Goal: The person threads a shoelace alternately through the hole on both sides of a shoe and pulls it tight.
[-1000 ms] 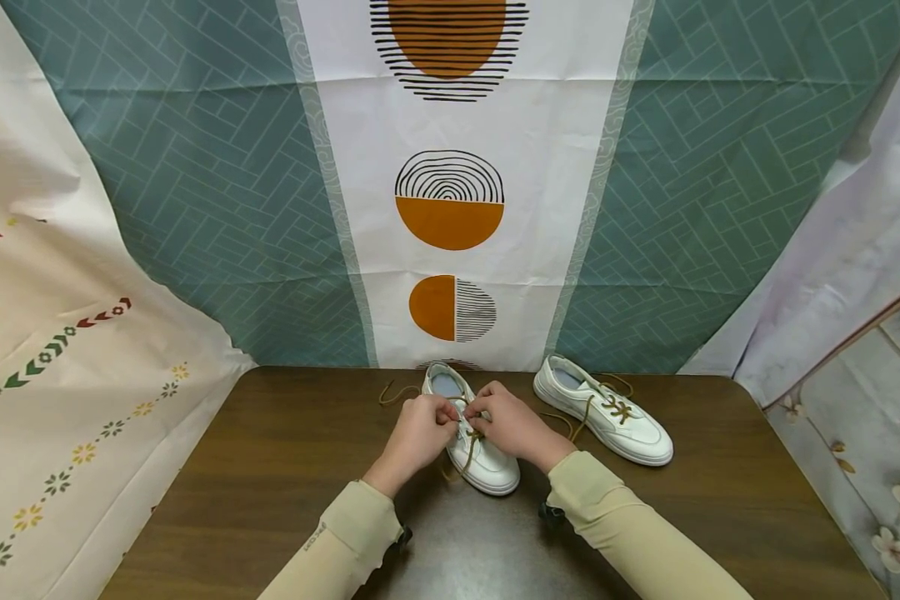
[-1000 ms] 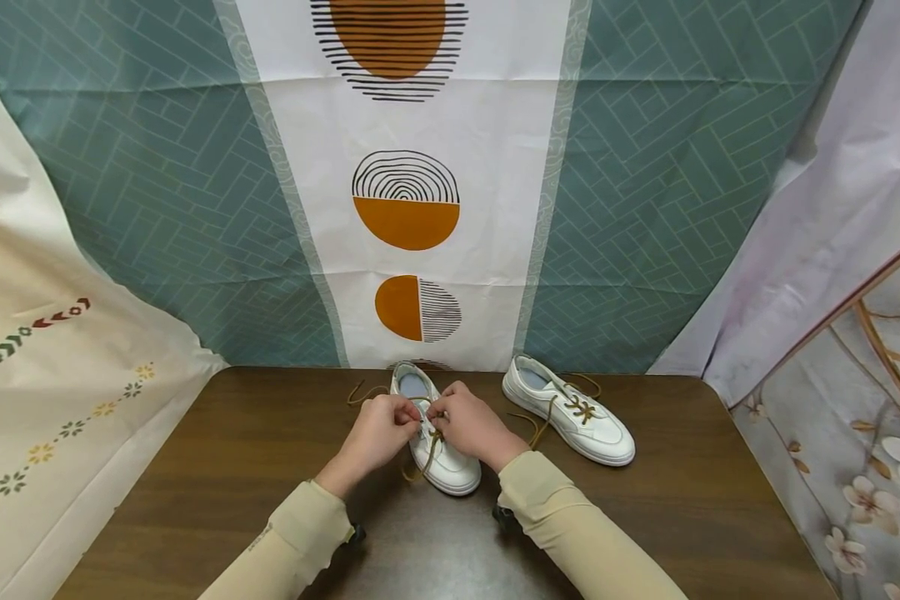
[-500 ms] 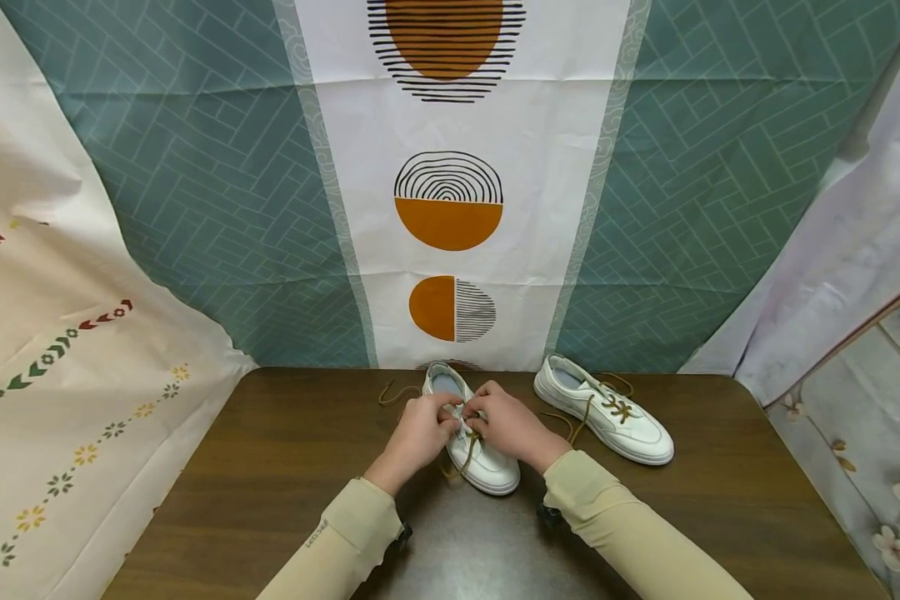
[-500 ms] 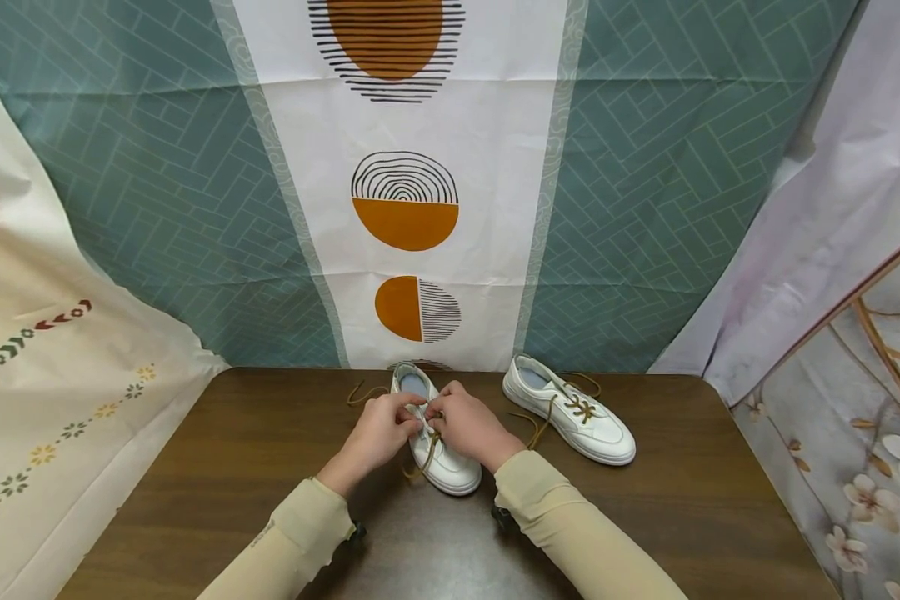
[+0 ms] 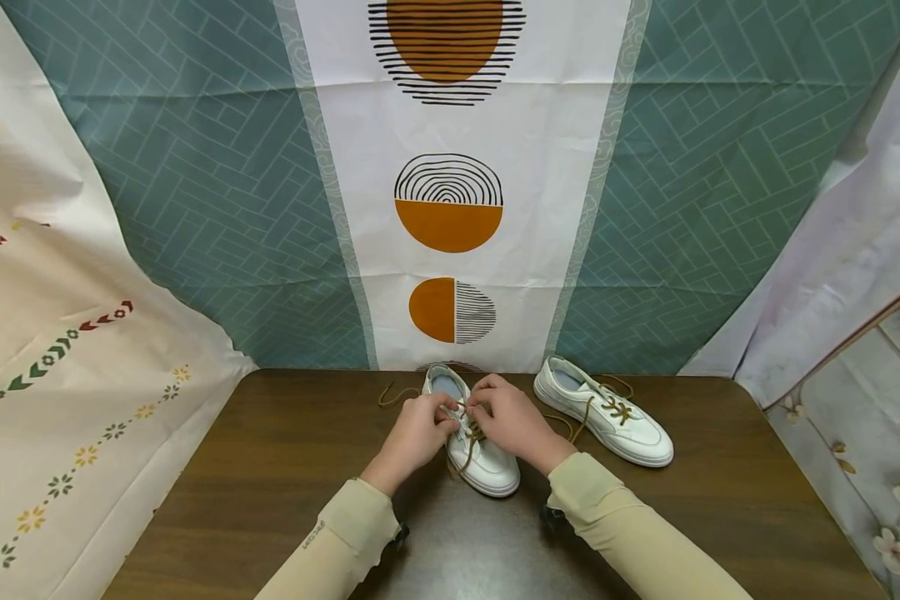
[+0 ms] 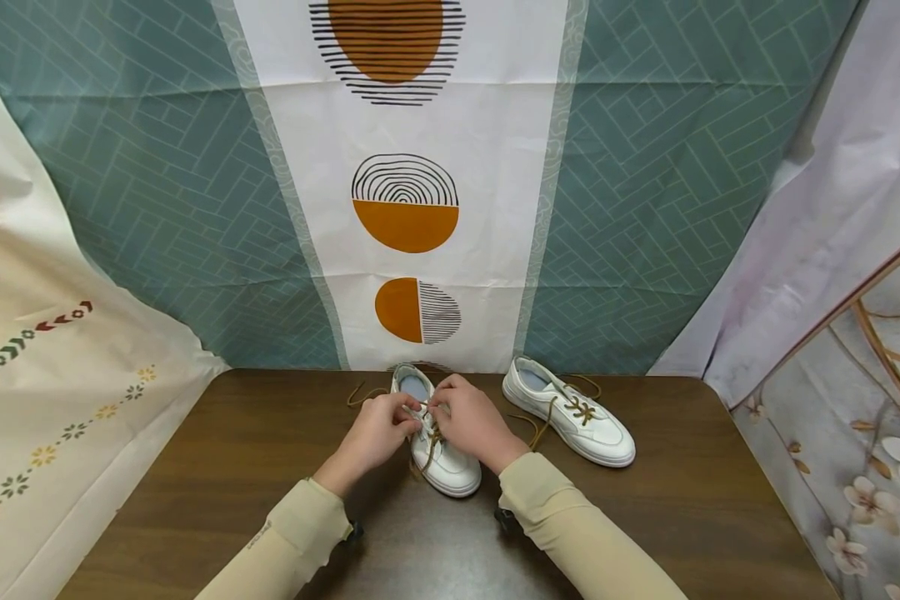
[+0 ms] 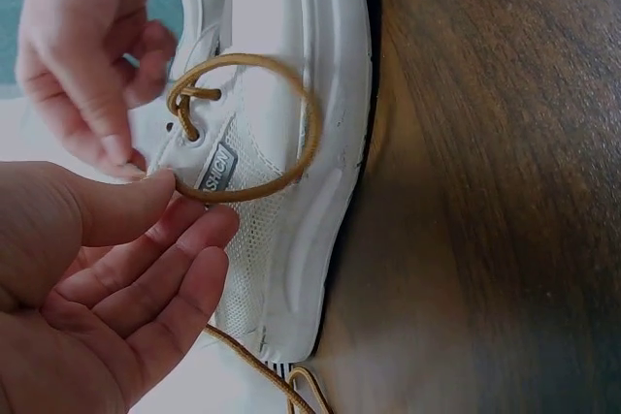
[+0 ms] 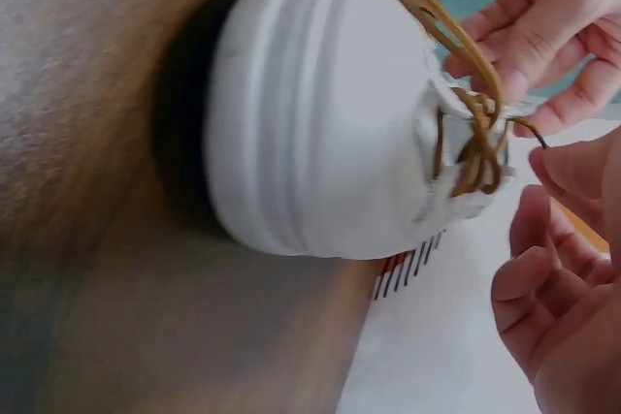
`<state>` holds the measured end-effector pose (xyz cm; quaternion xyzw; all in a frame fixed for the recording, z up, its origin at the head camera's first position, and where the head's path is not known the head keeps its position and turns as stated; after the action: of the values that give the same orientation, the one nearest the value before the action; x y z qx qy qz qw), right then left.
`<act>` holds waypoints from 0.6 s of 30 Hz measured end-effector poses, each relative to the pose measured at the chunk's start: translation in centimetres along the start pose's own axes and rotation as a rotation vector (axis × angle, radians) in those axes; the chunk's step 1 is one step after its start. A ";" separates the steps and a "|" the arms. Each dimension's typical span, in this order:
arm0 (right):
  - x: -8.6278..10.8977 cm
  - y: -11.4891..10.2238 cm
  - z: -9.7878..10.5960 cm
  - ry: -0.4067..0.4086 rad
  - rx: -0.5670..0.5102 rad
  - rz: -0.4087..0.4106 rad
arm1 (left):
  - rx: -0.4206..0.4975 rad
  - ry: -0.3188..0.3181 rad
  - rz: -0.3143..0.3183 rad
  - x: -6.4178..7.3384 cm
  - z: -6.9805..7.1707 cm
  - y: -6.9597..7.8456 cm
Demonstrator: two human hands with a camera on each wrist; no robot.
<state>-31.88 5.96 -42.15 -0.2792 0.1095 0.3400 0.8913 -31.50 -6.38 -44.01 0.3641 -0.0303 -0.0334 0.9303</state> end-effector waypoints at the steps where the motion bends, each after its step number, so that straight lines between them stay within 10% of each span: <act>1: -0.1 0.0 0.4 0.032 -0.022 -0.001 | -0.001 0.003 -0.009 0.0 0.0 0.1; 8: -0.3 0.7 2.1 0.219 -0.308 -0.093 | -0.006 0.016 -0.005 0.0 0.1 0.1; 18: -1.0 -0.3 1.6 0.249 -1.024 -0.169 | 0.001 0.023 -0.001 0.0 0.2 0.1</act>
<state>-32.41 6.15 -40.37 -0.7247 0.0115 0.2412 0.6454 -31.47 -6.45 -43.84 0.3650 -0.0197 -0.0296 0.9303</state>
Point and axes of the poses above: each hand's wrist, its own x-axis away from the middle knuckle, its own z-axis out of the back of the hand, y = z × x, the point moved 9 cm from there along -x, towards the middle knuckle, and after that the axes turned 13 degrees about z, right-handed, at the moved point
